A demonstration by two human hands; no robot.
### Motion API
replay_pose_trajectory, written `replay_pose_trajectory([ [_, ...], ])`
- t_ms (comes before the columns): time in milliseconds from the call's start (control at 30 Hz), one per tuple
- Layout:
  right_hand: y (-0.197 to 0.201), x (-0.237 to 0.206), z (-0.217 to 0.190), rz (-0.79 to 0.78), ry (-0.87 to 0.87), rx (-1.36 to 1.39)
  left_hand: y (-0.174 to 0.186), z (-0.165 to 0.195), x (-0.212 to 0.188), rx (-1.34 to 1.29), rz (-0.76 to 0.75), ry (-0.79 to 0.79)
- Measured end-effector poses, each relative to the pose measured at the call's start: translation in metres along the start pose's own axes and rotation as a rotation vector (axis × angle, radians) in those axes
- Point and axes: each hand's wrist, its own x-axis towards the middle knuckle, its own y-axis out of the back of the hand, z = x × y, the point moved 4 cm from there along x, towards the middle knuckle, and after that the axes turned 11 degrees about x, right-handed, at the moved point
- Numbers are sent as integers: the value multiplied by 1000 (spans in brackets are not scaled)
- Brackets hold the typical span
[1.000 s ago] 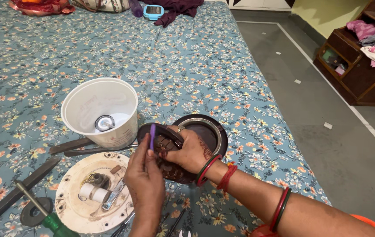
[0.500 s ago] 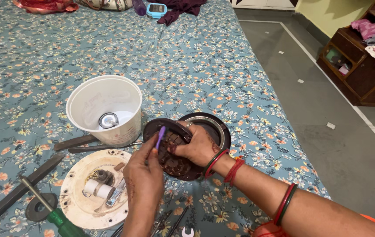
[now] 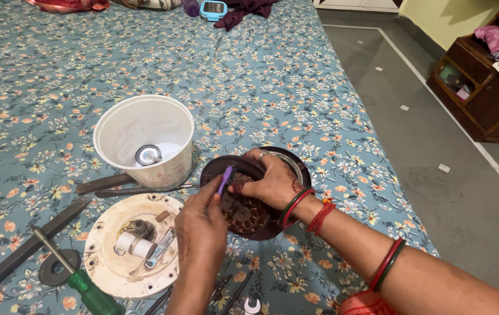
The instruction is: The person disassembles a small electric motor component, removes a yellow cylindrical part, and cleans the copper windings with a toothbrush. They handle wires and small parts on a bed with tools nearby.
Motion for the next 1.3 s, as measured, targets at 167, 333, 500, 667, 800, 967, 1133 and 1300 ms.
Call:
replay_pose_trajectory([
  [167,3,-6,-6,-12,29,-152,6,-9,7,-67,44,59],
  [333,2,-9,-14,-33,1,-145,4,0,1,-86,14,76],
  [500,2,-8,-10,-69,25,-128,-4,4,2,155,-42,51],
  [667,0,-4,4,-90,14,30,5,-10,10,19,103,-5],
  [800,2,-1,10,-51,-20,12,-2,-6,2,49,169,-111],
  [967,2,-2,8,-58,-2,13,-11,-6,4,114,85,-44],
  [1133,-1,-7,-1,-99,-38,21,6,-9,11,-46,122,-46],
  [1300,0,-6,-14,-70,-66,-103,-9,3,-5,91,24,-66],
])
